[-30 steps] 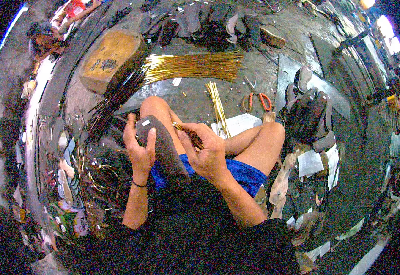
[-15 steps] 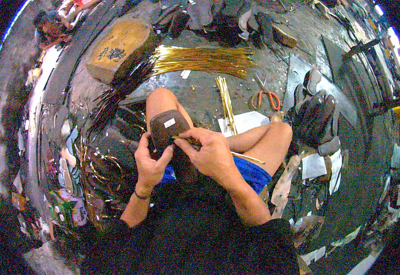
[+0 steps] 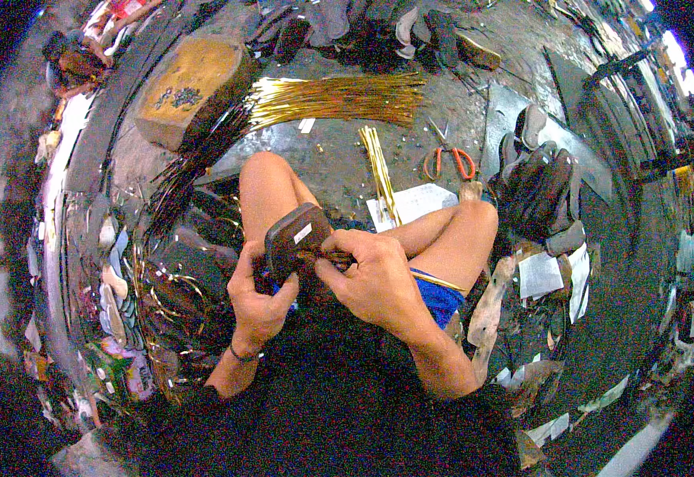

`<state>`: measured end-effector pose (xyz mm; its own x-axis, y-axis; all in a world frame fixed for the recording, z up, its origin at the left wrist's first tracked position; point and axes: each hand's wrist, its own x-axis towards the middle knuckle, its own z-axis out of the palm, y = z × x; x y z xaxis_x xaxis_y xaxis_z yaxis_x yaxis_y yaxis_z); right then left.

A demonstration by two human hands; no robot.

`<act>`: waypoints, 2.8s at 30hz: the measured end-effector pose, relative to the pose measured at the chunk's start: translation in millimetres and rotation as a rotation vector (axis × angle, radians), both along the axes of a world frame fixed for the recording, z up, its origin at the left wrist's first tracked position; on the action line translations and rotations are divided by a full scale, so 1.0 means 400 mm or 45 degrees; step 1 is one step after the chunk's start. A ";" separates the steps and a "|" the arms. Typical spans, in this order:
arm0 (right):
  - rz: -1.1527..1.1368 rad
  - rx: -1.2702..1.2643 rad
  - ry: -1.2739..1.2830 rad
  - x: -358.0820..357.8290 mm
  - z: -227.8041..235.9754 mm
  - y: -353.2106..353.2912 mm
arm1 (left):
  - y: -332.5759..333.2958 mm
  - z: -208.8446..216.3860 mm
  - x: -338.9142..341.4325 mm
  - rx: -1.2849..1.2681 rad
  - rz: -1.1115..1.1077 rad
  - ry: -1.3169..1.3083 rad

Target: The person sits on the floor and wraps gold-colored strips around dark shoe parts. They repeatedly pick up a shoe part, wrap the strip around it, and use scissors to cut the strip. The process is repeated for multiple shoe parts.

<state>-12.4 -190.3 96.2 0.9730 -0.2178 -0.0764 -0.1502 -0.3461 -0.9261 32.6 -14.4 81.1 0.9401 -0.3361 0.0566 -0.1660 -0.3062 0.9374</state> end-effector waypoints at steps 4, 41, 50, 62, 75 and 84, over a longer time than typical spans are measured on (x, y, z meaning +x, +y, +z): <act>0.008 0.001 0.016 0.006 0.021 0.006 | -0.011 0.042 -0.011 -0.002 0.052 -0.092; 0.354 -0.148 0.019 -0.015 -0.065 0.004 | 0.018 -0.029 0.002 -0.141 -0.081 -0.062; 0.128 -0.416 -0.031 -0.008 -0.020 -0.002 | -0.022 -0.071 -0.011 -0.138 0.022 0.037; 0.220 -0.989 -0.073 0.054 -0.113 -0.198 | 0.094 -0.128 0.087 0.449 -0.598 -0.156; -0.052 -0.107 -0.125 -0.032 -0.182 0.035 | -0.050 -0.070 0.082 -0.461 0.024 0.174; -0.362 0.242 -0.238 0.028 -0.094 0.016 | -0.077 -0.033 0.035 -0.449 -0.093 0.402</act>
